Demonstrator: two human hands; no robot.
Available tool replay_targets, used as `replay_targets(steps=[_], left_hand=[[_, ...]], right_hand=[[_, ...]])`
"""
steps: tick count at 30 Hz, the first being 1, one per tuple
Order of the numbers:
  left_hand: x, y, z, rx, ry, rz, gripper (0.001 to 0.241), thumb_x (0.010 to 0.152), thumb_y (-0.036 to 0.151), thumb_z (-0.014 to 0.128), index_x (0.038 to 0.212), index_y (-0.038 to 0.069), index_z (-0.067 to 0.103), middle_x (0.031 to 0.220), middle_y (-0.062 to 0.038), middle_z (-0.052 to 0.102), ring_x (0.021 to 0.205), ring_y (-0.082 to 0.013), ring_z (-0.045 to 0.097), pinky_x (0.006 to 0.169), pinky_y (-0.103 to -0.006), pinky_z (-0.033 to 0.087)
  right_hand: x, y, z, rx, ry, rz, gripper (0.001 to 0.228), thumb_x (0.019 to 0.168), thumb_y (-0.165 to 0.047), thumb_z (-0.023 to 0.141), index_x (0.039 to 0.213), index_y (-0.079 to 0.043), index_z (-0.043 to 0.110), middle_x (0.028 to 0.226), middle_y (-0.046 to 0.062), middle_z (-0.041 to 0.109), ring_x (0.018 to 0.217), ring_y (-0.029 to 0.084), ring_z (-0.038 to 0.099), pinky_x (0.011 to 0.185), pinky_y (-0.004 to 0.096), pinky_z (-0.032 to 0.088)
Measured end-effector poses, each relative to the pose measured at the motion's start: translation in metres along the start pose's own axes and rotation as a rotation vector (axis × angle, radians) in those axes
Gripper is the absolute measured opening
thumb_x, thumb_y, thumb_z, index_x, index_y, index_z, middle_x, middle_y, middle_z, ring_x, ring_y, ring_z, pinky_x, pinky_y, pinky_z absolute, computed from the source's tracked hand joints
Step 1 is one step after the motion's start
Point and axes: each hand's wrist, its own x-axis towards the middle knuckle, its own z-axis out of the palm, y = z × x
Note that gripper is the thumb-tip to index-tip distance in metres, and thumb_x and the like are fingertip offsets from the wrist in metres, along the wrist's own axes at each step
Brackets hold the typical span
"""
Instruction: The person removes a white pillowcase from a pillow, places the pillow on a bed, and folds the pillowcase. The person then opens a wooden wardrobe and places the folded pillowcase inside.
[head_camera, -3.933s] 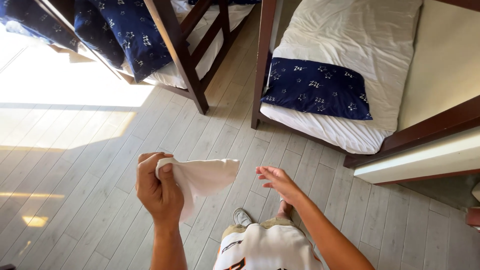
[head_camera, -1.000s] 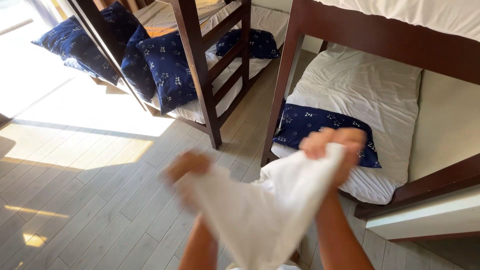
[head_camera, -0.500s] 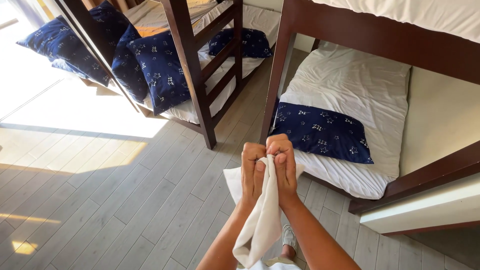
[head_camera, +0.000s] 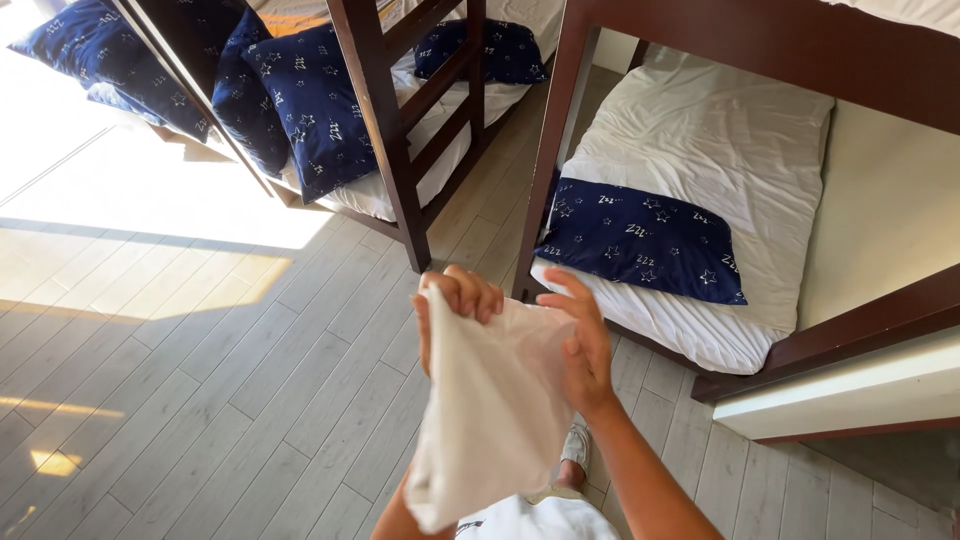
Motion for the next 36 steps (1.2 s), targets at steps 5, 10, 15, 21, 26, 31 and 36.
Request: replay_targets(steps=[5, 10, 15, 21, 26, 31, 36], left_hand=[[-0.004, -0.024, 0.003, -0.653, -0.293, -0.310, 0.048, 0.112, 0.049, 0.020, 0.086, 0.014, 0.040, 0.076, -0.005, 0.038, 0.062, -0.0242, 0.046, 0.065, -0.0429, 0.042], [0.007, -0.005, 0.018, -0.847, -0.213, -0.470, 0.044, 0.112, 0.051, 0.030, 0.089, 0.016, 0.044, 0.078, -0.001, 0.041, 0.066, -0.0205, 0.046, 0.068, -0.0388, 0.039], [0.008, 0.028, 0.028, -0.903, -0.080, -0.519, 0.040, 0.112, 0.046, 0.032, 0.088, 0.017, 0.045, 0.079, 0.001, 0.042, 0.067, -0.0180, 0.046, 0.071, -0.0358, 0.039], [0.017, 0.045, 0.007, -0.876, -0.064, -0.458, 0.038, 0.112, 0.042, 0.031, 0.090, 0.015, 0.045, 0.081, 0.001, 0.044, 0.068, -0.0182, 0.047, 0.073, -0.0351, 0.041], [0.005, 0.020, -0.050, -0.303, -0.006, -0.308, 0.046, 0.110, 0.051, 0.021, 0.087, 0.016, 0.039, 0.076, -0.005, 0.038, 0.060, -0.0240, 0.043, 0.065, -0.0400, 0.040], [0.006, 0.054, -0.002, 0.246, 0.126, -0.238, 0.046, 0.113, 0.039, 0.027, 0.086, 0.005, 0.040, 0.082, -0.004, 0.044, 0.067, -0.0181, 0.043, 0.076, -0.0298, 0.042], [0.000, 0.040, 0.011, 1.037, 0.138, -0.095, 0.047, 0.110, 0.049, 0.022, 0.104, 0.008, 0.046, 0.080, -0.001, 0.040, 0.069, -0.0104, 0.035, 0.069, -0.0314, 0.033]], right_hand=[[-0.029, 0.026, 0.001, 0.128, -0.138, 0.215, 0.065, 0.101, -0.057, 0.038, 0.131, -0.003, 0.058, 0.142, 0.024, 0.053, 0.138, 0.038, 0.039, 0.113, 0.050, 0.025], [-0.053, 0.057, -0.004, 0.261, -0.124, 0.440, 0.059, 0.093, -0.053, 0.052, 0.125, -0.004, 0.060, 0.123, 0.021, 0.059, 0.114, 0.032, 0.048, 0.095, 0.044, 0.034], [-0.083, 0.080, 0.001, 0.418, -0.142, 0.693, 0.055, 0.084, -0.048, 0.066, 0.119, -0.006, 0.062, 0.105, 0.018, 0.066, 0.091, 0.026, 0.058, 0.077, 0.038, 0.043], [-0.106, 0.099, 0.000, 0.599, -0.169, 0.979, 0.055, 0.074, -0.043, 0.083, 0.111, -0.007, 0.064, 0.082, 0.014, 0.074, 0.062, 0.019, 0.069, 0.055, 0.030, 0.053], [-0.067, 0.068, -0.013, 0.409, -0.119, 0.950, 0.025, 0.092, -0.026, 0.076, 0.104, -0.012, 0.060, 0.070, 0.005, 0.072, 0.052, 0.010, 0.066, 0.050, 0.021, 0.051], [-0.069, 0.053, -0.032, -0.112, 0.020, 0.534, 0.053, 0.087, -0.048, 0.076, 0.119, -0.008, 0.061, 0.106, 0.009, 0.067, 0.089, 0.017, 0.058, 0.082, 0.032, 0.046], [-0.063, -0.055, -0.013, 0.025, -0.270, 0.182, 0.100, 0.073, -0.068, 0.066, 0.147, -0.006, 0.039, 0.155, 0.018, 0.042, 0.146, 0.034, 0.040, 0.125, 0.053, 0.031]])
